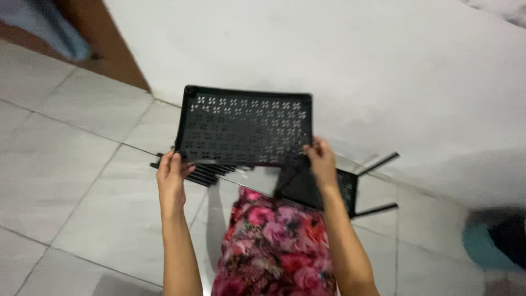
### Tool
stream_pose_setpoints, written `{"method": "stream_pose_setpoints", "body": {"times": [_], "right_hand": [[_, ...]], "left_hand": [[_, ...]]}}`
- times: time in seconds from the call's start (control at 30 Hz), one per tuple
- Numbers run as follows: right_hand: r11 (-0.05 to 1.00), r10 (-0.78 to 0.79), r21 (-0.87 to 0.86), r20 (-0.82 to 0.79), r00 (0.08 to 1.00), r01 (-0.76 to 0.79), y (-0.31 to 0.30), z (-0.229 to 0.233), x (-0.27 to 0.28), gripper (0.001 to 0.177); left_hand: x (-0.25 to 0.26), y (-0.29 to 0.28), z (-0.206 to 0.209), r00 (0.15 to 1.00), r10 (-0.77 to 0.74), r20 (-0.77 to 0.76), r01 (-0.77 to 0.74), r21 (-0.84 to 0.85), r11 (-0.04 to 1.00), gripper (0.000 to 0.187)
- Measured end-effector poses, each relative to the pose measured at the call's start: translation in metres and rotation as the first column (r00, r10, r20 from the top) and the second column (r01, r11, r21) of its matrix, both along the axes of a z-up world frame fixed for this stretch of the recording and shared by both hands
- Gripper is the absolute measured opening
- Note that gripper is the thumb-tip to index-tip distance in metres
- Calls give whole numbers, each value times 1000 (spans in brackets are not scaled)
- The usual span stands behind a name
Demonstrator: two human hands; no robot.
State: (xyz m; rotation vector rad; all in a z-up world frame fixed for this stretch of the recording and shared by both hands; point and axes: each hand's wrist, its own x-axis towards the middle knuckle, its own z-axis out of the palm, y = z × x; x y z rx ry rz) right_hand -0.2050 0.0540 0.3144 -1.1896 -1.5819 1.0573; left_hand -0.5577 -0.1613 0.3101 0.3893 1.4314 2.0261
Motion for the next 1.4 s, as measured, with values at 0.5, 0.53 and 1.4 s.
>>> {"method": "stream_pose_setpoints", "body": {"times": [0.5,0.53,1.4], "right_hand": [[945,-325,-132,-268,907,299,-21,81,275,29],[944,-328,-126,-235,915,306,-18,78,282,29],[934,-355,-69,-85,931,350,-9,7,311,36]], "left_hand": [[208,123,37,878,-472,-83,457,-146,877,34],[210,131,29,861,-497,-108,478,-159,864,34],[241,151,-64,758,-517,-399,373,-386,844,37]]}}
